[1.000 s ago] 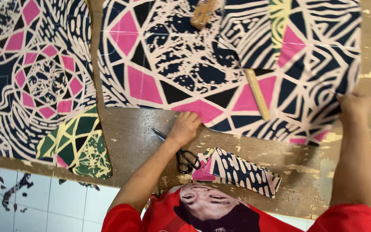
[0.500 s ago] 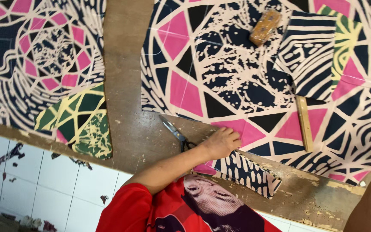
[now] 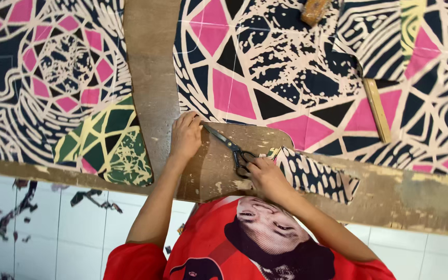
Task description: The person uses shears to cut a large piece of patterned fabric laid out on a wooden table. They follow drawn lines to cut out multiple shapes, occasionally adjusting the fabric and moving cut pieces aside.
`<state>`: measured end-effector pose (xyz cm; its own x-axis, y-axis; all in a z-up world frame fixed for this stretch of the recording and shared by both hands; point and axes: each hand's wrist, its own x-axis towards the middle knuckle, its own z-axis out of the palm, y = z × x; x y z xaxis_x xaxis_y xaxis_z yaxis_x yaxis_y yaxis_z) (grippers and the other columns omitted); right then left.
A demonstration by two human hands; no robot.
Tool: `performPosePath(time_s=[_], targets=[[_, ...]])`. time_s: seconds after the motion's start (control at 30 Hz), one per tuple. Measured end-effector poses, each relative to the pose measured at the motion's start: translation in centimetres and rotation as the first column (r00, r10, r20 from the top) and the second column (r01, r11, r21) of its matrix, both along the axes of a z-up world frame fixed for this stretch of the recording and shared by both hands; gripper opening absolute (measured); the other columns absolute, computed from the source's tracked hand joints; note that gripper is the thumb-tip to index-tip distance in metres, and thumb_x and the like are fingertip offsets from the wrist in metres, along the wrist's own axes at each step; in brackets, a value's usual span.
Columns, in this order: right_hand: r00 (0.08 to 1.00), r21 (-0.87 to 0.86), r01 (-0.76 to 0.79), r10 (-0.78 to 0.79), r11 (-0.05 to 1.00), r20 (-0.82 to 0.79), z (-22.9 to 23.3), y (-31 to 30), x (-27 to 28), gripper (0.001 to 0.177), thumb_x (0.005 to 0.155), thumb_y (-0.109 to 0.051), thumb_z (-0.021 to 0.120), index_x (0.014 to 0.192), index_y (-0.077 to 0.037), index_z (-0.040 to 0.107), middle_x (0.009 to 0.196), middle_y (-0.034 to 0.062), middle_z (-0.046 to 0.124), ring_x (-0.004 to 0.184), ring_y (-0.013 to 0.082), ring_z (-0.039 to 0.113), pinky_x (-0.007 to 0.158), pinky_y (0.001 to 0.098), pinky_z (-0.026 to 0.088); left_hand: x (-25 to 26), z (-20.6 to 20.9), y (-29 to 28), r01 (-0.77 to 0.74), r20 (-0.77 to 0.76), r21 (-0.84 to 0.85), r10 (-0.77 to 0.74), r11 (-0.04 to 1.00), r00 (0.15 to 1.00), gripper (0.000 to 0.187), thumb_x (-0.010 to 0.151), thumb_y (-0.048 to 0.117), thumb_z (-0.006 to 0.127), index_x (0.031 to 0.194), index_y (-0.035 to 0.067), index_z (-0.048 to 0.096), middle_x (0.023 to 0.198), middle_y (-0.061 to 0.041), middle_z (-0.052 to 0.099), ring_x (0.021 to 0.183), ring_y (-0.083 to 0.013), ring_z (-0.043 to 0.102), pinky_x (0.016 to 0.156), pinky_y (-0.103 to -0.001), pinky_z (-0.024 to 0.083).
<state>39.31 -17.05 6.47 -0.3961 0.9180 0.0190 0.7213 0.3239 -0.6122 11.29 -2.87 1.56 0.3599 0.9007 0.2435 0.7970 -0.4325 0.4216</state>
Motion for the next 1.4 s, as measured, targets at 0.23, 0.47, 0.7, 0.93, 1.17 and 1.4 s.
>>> performPosePath(time_s=[0.23, 0.47, 0.7, 0.93, 1.17, 1.4], targets=[[0.973, 0.208, 0.061, -0.104, 0.976, 0.208, -0.1, -0.5, -4.3, 0.036, 0.078, -0.003, 0.061, 0.113, 0.001, 0.064, 0.118, 0.0181, 0.064, 0.102, 0.0339, 0.062, 0.087, 0.0452, 0.05, -2.2, -1.1, 1.1, 0.094, 0.045, 0.001, -0.094, 0.996, 0.995, 0.027, 0.09, 0.014, 0.071, 0.116, 0.003, 0.071, 0.127, -0.011, 0.064, 0.12, -0.0309, 0.056, 0.101, -0.048, 0.041], [0.941, -0.128, 0.281, -0.247, 0.951, 0.233, -2.0, -2.3, -5.9, 0.039, 0.08, -0.008, 0.07, 0.117, 0.0, 0.061, 0.105, 0.0213, 0.065, 0.092, 0.0381, 0.064, 0.08, 0.0463, 0.052, -3.1, -1.2, 3.0, 0.186, 0.131, 0.095, -0.198, 0.978, 0.972, 0.013, 0.088, 0.011, 0.071, 0.101, 0.008, 0.074, 0.107, -0.004, 0.066, 0.105, -0.0277, 0.058, 0.092, -0.046, 0.042], [0.631, -0.762, 0.455, -0.77, 0.462, -0.09, -2.9, -7.4, -7.9, 0.031, 0.083, -0.018, 0.077, 0.109, -0.001, 0.071, 0.079, 0.0042, 0.06, 0.07, 0.0146, 0.05, 0.062, 0.0322, 0.042, -3.6, -1.3, 5.7, 0.392, 0.034, 0.204, -0.406, 0.897, 0.913, 0.016, 0.079, 0.002, 0.065, 0.095, 0.007, 0.069, 0.099, -0.008, 0.06, 0.1, -0.0292, 0.057, 0.094, -0.046, 0.043], [0.473, -0.845, 0.347, -0.854, 0.407, -0.217, -2.1, -8.9, -11.5, 0.047, 0.097, -0.044, 0.071, 0.094, 0.002, 0.062, 0.075, 0.0031, 0.058, 0.07, 0.0118, 0.051, 0.063, 0.0265, 0.043, -3.6, -1.9, 7.1, 0.423, 0.107, 0.14, -0.439, 0.895, 0.892, 0.011, 0.084, 0.001, 0.064, 0.094, 0.007, 0.064, 0.097, -0.009, 0.056, 0.096, -0.0293, 0.055, 0.092, -0.044, 0.042], [0.192, -0.906, 0.319, -0.955, 0.279, -0.226, -2.8, -3.9, -12.9, 0.045, 0.092, -0.043, 0.069, 0.109, -0.003, 0.059, 0.078, 0.0025, 0.061, 0.068, 0.0137, 0.06, 0.06, 0.0281, 0.048, -3.9, -2.4, 7.3, 0.439, 0.117, 0.057, -0.443, 0.897, 0.889, 0.006, 0.091, 0.003, 0.067, 0.096, 0.006, 0.064, 0.099, -0.008, 0.056, 0.094, -0.0283, 0.054, 0.091, -0.043, 0.041], [0.176, -0.92, 0.287, -0.958, 0.269, -0.225, -3.3, -1.1, -13.7, 0.036, 0.094, -0.038, 0.068, 0.103, -0.005, 0.057, 0.075, 0.0018, 0.058, 0.06, 0.0139, 0.059, 0.053, 0.03, 0.05, -0.6, -3.7, 6.1, 0.559, 0.075, 0.108, -0.567, 0.822, 0.82, 0.034, 0.091, 0.019, 0.074, 0.118, 0.0, 0.066, 0.123, -0.019, 0.062, 0.124, -0.0335, 0.057, 0.111, -0.052, 0.044]])
